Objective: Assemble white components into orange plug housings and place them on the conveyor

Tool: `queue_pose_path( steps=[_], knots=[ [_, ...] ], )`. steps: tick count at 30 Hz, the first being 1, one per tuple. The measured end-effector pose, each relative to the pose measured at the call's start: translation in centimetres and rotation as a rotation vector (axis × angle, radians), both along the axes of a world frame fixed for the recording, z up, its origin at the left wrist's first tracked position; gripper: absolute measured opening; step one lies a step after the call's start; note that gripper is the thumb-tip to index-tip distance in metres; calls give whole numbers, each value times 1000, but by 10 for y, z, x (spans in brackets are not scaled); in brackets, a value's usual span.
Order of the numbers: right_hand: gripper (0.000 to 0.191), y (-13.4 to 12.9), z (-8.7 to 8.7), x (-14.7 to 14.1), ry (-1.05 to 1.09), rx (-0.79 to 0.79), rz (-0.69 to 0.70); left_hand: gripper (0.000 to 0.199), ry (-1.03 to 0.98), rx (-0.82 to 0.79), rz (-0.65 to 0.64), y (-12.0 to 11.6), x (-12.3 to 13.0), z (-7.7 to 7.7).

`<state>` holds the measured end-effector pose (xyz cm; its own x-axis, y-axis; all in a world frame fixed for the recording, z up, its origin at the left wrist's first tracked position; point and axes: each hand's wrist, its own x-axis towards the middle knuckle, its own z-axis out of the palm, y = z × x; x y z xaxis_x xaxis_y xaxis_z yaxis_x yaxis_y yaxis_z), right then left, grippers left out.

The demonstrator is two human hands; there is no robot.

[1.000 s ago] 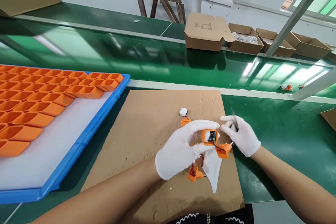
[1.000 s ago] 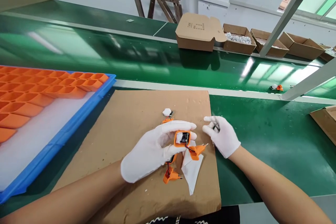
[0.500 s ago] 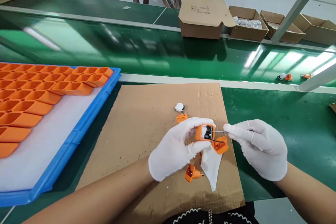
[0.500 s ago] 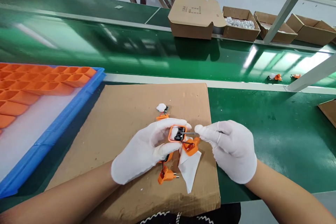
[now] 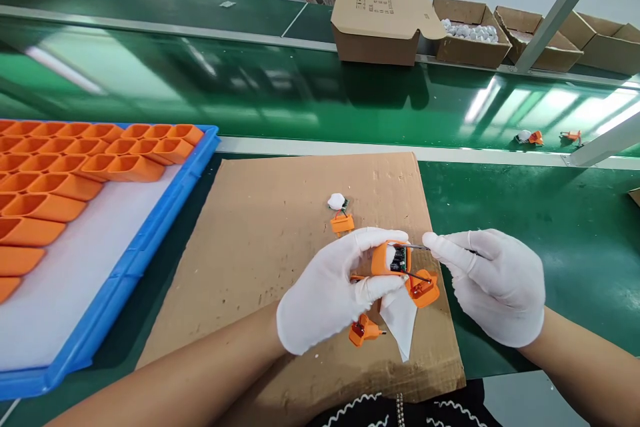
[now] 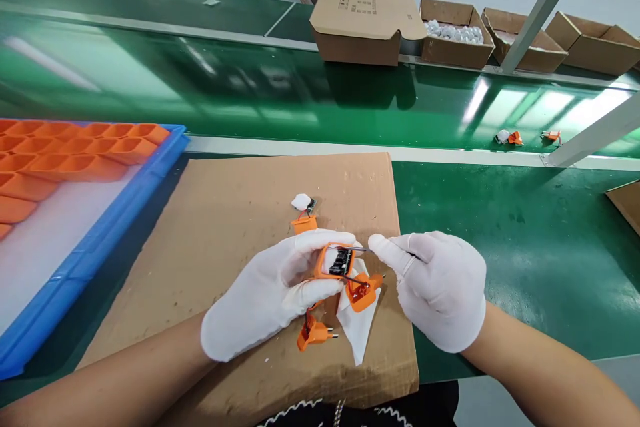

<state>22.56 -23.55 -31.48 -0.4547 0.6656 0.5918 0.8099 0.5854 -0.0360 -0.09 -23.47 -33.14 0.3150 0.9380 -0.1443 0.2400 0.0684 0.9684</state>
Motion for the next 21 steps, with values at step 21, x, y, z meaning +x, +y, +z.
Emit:
queue_pose_path(
  steps=[21],
  knots=[
    [55,1,9,1,-54,77,84,37,-85,59,-44,-5,1,-5]
  ],
)
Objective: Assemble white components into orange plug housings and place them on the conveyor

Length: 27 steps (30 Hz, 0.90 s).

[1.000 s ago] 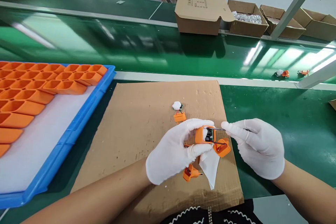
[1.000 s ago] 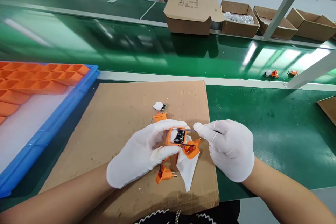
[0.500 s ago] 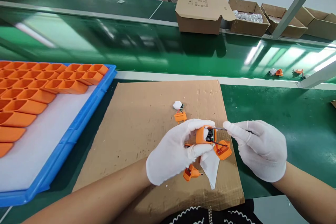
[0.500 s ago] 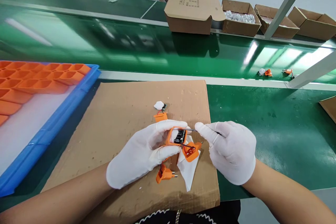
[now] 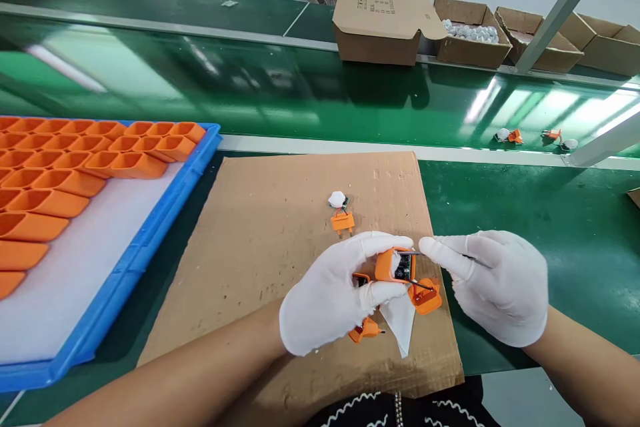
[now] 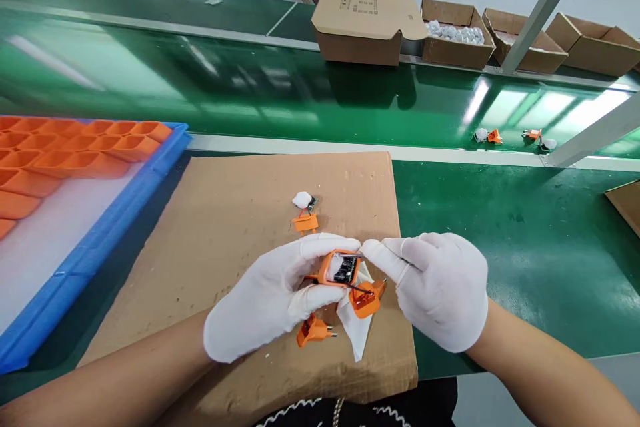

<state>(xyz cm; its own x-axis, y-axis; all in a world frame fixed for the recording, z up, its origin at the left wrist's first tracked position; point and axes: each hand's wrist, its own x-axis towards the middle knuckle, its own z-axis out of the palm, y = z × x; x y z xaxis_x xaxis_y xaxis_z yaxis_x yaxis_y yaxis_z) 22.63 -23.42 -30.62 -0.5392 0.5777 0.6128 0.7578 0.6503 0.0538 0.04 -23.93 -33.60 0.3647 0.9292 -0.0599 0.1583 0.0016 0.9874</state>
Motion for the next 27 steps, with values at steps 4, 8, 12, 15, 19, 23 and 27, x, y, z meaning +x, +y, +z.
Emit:
queue_pose_path(
  steps=[4,8,12,15,19,23,27],
  knots=[
    [54,1,1,3,26,-23,12,37,0,15,-17,0,0,-2],
    [56,-1,2,0,6,-49,6,37,-14,37,-7,-1,0,-1],
    [52,-2,4,-1,37,-92,7,36,-12,37,-16,-3,0,3],
    [53,-3,3,-1,20,-101,-1,35,-9,22,-12,-2,1,4],
    [54,-4,2,-1,12,-94,-11,37,-5,-7,-12,-2,2,4],
    [56,-5,1,-1,4,-112,-19,37,4,15,-16,-2,1,3],
    [56,-6,2,-1,-3,-109,-43,37,0,15,-20,-2,1,3]
  ],
)
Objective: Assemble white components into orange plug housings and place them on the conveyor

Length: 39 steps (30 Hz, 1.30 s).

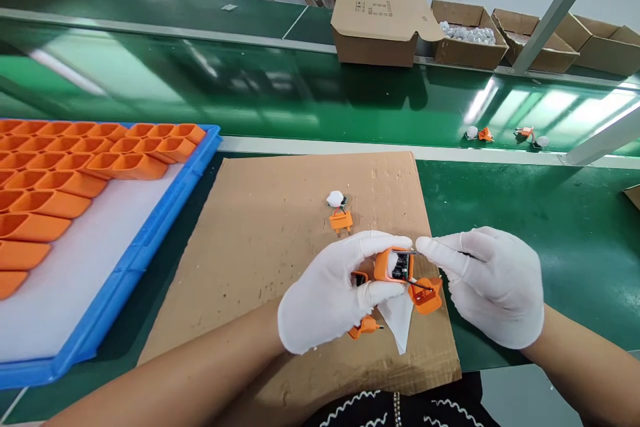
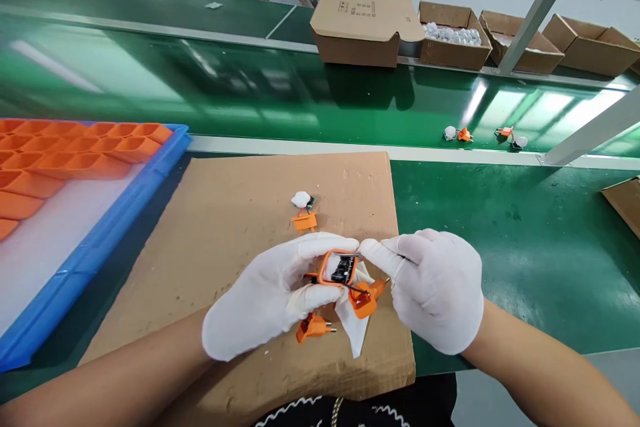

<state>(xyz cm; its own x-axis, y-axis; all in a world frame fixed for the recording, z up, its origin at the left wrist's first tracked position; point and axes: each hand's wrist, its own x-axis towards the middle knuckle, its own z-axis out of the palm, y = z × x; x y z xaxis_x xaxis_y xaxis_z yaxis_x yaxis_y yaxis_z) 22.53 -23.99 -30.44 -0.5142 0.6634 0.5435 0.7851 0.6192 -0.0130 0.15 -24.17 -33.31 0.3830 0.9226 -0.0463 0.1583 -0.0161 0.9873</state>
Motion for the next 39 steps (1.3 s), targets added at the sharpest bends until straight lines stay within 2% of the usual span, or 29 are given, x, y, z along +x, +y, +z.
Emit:
queue_pose_path(
  steps=[27,39],
  knots=[
    [55,-1,-5,1,19,-32,11,36,18,-4,-8,1,1,1],
    [48,-1,-15,1,67,-93,-10,34,45,-20,-11,3,3,1]
  ],
)
